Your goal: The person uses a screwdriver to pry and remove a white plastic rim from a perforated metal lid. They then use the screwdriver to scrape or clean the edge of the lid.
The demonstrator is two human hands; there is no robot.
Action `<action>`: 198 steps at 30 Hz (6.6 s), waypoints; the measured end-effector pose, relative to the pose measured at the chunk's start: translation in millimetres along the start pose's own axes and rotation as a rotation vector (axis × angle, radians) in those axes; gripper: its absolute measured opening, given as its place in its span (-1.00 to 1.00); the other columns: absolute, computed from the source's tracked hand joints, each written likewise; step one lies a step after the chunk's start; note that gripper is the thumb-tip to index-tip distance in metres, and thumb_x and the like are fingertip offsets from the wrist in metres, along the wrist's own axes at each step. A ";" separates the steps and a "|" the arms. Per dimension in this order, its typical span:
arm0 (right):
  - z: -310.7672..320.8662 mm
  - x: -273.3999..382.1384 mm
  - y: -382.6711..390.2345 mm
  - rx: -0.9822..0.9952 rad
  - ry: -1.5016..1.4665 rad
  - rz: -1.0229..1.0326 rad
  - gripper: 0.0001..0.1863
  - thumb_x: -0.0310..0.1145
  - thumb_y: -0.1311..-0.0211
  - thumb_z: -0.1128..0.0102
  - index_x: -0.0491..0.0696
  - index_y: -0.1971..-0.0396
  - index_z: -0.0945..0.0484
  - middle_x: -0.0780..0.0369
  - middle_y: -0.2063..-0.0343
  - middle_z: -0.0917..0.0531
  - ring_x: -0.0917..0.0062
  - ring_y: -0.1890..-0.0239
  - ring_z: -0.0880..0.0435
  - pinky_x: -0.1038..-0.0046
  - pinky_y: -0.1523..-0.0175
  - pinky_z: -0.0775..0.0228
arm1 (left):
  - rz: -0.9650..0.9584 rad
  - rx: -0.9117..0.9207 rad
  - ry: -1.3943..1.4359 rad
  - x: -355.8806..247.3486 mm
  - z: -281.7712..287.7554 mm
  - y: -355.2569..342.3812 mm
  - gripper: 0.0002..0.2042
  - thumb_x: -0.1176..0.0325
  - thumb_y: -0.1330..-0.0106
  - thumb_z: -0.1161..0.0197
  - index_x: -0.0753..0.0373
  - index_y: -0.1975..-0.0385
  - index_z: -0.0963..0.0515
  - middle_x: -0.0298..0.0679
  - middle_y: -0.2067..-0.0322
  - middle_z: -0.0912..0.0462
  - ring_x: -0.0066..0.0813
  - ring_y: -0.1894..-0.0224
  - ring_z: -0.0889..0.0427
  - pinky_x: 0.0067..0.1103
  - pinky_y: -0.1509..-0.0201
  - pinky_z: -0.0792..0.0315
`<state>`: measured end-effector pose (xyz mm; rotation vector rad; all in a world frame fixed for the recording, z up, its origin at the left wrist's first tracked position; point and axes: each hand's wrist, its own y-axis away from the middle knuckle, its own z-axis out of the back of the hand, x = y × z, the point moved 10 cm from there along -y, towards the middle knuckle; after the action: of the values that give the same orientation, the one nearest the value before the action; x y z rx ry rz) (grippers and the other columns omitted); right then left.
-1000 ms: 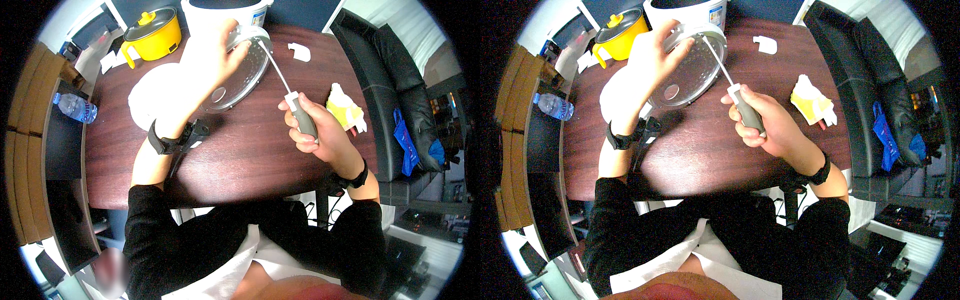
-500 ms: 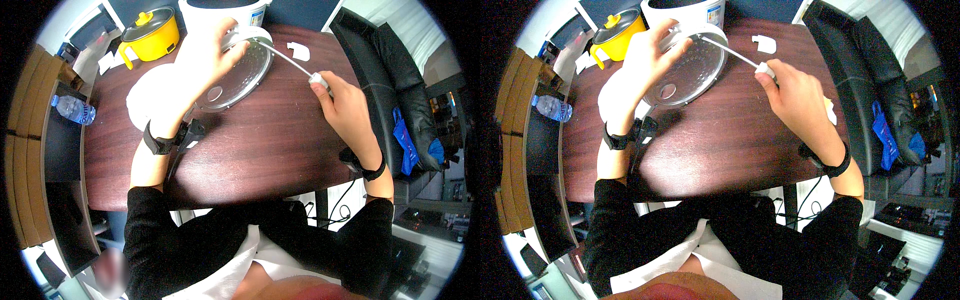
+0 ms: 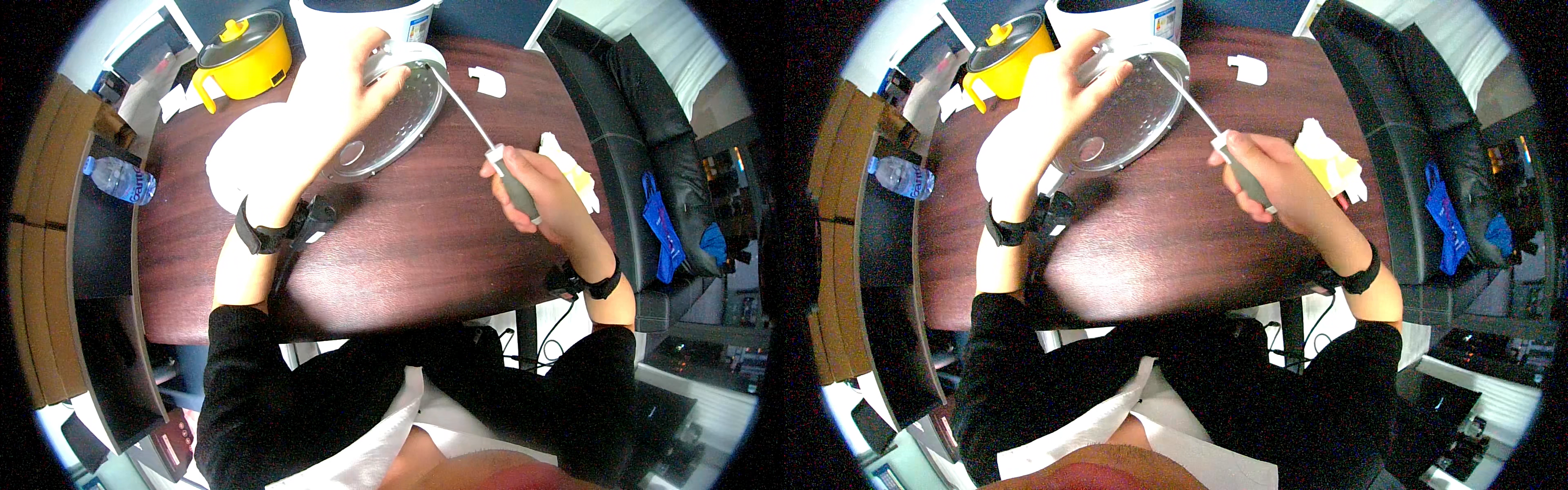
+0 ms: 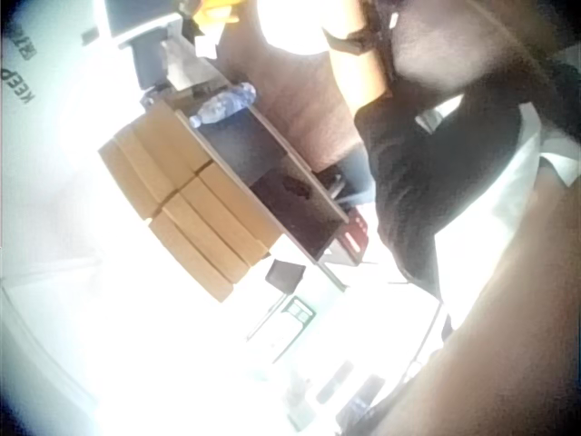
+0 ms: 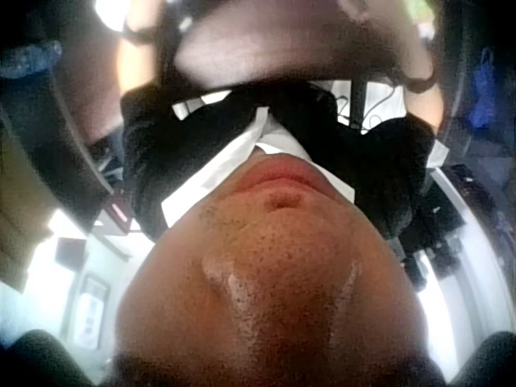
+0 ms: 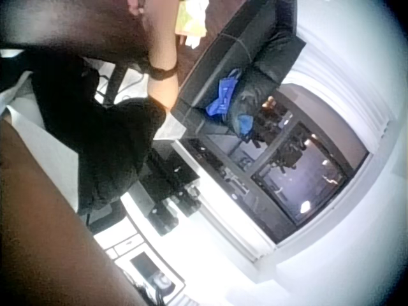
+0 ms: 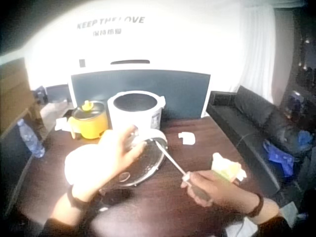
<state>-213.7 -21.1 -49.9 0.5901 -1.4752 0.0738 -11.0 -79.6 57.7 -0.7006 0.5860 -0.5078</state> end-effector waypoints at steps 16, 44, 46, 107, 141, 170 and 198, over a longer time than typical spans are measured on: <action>7.9 77.8 21.7 -0.458 1.047 0.691 -0.74 -0.24 -0.26 -0.17 -0.16 0.34 -0.53 0.04 0.55 -0.60 0.13 0.46 -0.61 0.29 0.39 -0.40 | -0.007 0.043 0.005 -1.2 2.5 -1.3 -0.59 0.10 -0.18 -0.27 0.28 0.11 -0.52 0.04 0.38 -0.64 -0.08 0.27 -0.66 -0.34 0.14 -0.51; 7.7 78.6 14.7 -0.463 1.005 0.734 -0.74 -0.23 -0.26 -0.18 -0.16 0.35 -0.54 0.02 0.56 -0.59 0.13 0.49 -0.61 0.31 0.41 -0.40 | -0.027 0.016 0.030 5.6 3.7 -3.4 -0.59 0.13 -0.15 -0.29 0.33 0.13 -0.54 0.07 0.34 -0.64 -0.05 0.25 -0.66 -0.34 0.12 -0.51; 9.2 77.5 12.4 -0.465 1.020 0.750 -0.73 -0.22 -0.28 -0.16 -0.16 0.36 -0.54 0.03 0.58 -0.58 0.16 0.52 -0.60 0.31 0.41 -0.38 | -0.047 0.021 0.030 4.8 3.2 -3.8 -0.60 0.13 -0.16 -0.29 0.32 0.13 -0.54 0.06 0.36 -0.65 -0.05 0.27 -0.66 -0.34 0.14 -0.51; -12.1 -0.5 -20.1 0.071 0.017 0.033 -0.54 -0.01 -0.48 0.27 -0.14 0.20 -0.42 0.39 0.65 -0.35 0.83 0.78 -0.23 0.76 0.75 -0.02 | -0.066 0.014 -0.072 2.8 4.9 -1.6 -0.62 0.12 -0.16 -0.30 0.27 0.16 -0.54 0.03 0.40 -0.65 -0.06 0.30 -0.66 -0.33 0.19 -0.52; -45.1 -24.4 -23.3 0.033 -0.157 0.087 -0.51 0.04 -0.48 0.33 -0.11 0.34 -0.37 0.30 0.71 -0.38 0.70 0.80 -0.28 0.64 0.74 -0.11 | -0.074 0.036 -0.078 -3.1 4.0 -1.8 -0.59 0.12 -0.14 -0.36 0.29 0.15 -0.53 0.04 0.38 -0.67 -0.14 0.37 -0.70 -0.43 0.29 -0.53; -24.4 -22.7 -35.4 -0.014 0.005 0.127 -0.54 0.02 -0.46 0.21 -0.10 0.36 -0.40 0.35 0.74 -0.34 0.72 0.80 -0.27 0.62 0.73 -0.10 | -0.097 0.018 -0.104 -2.9 3.9 -1.4 -0.63 0.12 -0.17 -0.29 0.26 0.17 -0.51 0.02 0.48 -0.63 -0.04 0.36 -0.66 -0.31 0.26 -0.53; -0.2 -4.1 -31.6 -0.051 0.267 0.199 -0.55 0.00 -0.45 0.18 -0.08 0.43 -0.40 0.42 0.76 -0.29 0.80 0.79 -0.26 0.66 0.73 -0.04 | -0.090 0.041 -0.078 -1.9 0.6 -1.4 -0.62 0.10 -0.17 -0.29 0.24 0.15 -0.50 0.01 0.44 -0.64 -0.04 0.34 -0.66 -0.31 0.23 -0.52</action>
<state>-201.4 -46.9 -64.0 0.3744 -1.2681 0.2600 -12.4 -79.1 59.7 -0.7066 0.4719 -0.5719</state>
